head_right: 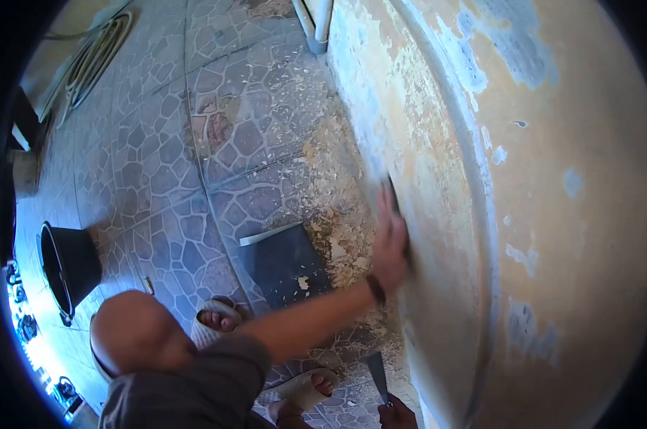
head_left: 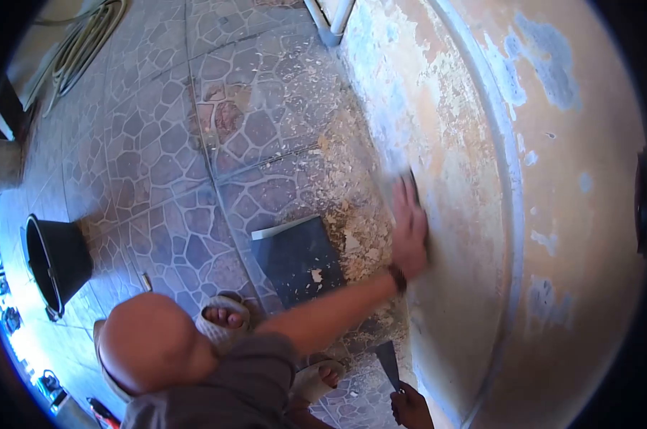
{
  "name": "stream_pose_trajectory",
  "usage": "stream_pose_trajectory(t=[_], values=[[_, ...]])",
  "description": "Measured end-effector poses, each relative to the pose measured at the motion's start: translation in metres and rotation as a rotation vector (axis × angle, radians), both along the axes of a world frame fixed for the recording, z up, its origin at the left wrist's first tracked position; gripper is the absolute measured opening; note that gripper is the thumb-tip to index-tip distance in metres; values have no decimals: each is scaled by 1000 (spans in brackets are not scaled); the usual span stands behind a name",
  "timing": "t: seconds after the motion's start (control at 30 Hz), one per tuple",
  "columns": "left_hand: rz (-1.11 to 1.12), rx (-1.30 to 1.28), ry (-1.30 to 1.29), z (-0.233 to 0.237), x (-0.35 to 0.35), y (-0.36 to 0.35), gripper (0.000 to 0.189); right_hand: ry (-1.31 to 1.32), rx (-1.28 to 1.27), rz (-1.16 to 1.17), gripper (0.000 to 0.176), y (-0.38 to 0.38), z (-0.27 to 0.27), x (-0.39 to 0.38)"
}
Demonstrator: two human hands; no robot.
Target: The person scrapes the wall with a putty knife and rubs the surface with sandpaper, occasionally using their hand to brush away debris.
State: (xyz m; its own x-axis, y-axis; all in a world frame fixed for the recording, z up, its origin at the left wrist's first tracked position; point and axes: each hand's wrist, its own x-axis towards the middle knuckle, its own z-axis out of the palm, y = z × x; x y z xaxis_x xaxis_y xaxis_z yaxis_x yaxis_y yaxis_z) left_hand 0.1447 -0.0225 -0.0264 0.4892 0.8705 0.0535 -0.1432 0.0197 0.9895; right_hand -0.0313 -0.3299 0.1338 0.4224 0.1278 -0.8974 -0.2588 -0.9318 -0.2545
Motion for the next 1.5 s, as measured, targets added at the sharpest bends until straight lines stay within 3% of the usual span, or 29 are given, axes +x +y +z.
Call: stream_pose_trajectory(t=[0.07,0.17,0.27,0.3,0.33,0.4,0.43,0.5,0.53,0.57,0.6,0.63,0.73,0.77,0.8,0.87,0.97,1.03,1.1,1.17,1.27,1.3,1.33,1.4,1.47,1.5], values=[[-28,52,60,-5,24,89,59,-57,47,-68,37,-30,-3,-12],[30,71,-33,-26,33,88,59,-50,-86,-83,39,-26,4,-16],[-13,-126,-303,16,22,46,61,87,-89,-95,39,34,18,5],[-16,-247,-397,9,27,33,61,137,78,-306,37,27,16,6],[-30,-314,-363,12,26,41,61,22,60,-172,36,25,17,2],[-152,-606,-160,39,24,124,60,-186,8,129,36,28,23,6],[-207,-664,-118,51,23,146,60,-370,89,271,36,45,29,16],[-158,-550,-114,93,14,131,57,-322,19,69,38,78,45,30],[-159,-244,-90,83,1,72,57,-287,24,-55,39,105,57,39],[-113,54,-66,72,-11,13,56,-303,104,-38,39,120,63,49],[-274,-20,-15,82,-33,-15,57,-315,171,-22,40,131,71,56],[-233,32,-14,70,-23,-17,57,-330,235,1,40,134,76,60],[-158,117,-60,56,15,73,59,-501,125,171,42,123,88,70],[-182,106,-120,56,23,113,61,-484,330,124,42,120,95,73],[-207,95,-180,56,30,154,64,-481,336,57,40,119,100,74],[-121,151,-131,69,23,123,57,-481,363,-105,38,120,102,69],[-45,226,31,60,11,-13,48,-628,429,247,36,147,92,81],[-278,193,-93,60,-46,-55,46,-838,415,403,33,154,88,91],[-145,301,-123,64,-11,2,47,-910,417,270,34,160,92,94],[-68,302,-140,79,19,46,49,-1012,393,265,21,154,87,95],[-69,126,-133,114,23,72,52,-1097,333,253,21,150,85,85],[-72,218,-220,101,8,27,53,-1141,333,260,22,155,86,89],[-194,118,-199,98,-31,-39,52,-1131,349,270,23,158,89,92],[-232,84,-185,97,-46,-67,52,-1105,365,287,25,157,94,93],[-58,206,-182,97,-4,-4,51,-1111,375,241,27,149,92,88],[10,132,-137,118,18,52,50,-1107,381,228,28,144,91,88]])
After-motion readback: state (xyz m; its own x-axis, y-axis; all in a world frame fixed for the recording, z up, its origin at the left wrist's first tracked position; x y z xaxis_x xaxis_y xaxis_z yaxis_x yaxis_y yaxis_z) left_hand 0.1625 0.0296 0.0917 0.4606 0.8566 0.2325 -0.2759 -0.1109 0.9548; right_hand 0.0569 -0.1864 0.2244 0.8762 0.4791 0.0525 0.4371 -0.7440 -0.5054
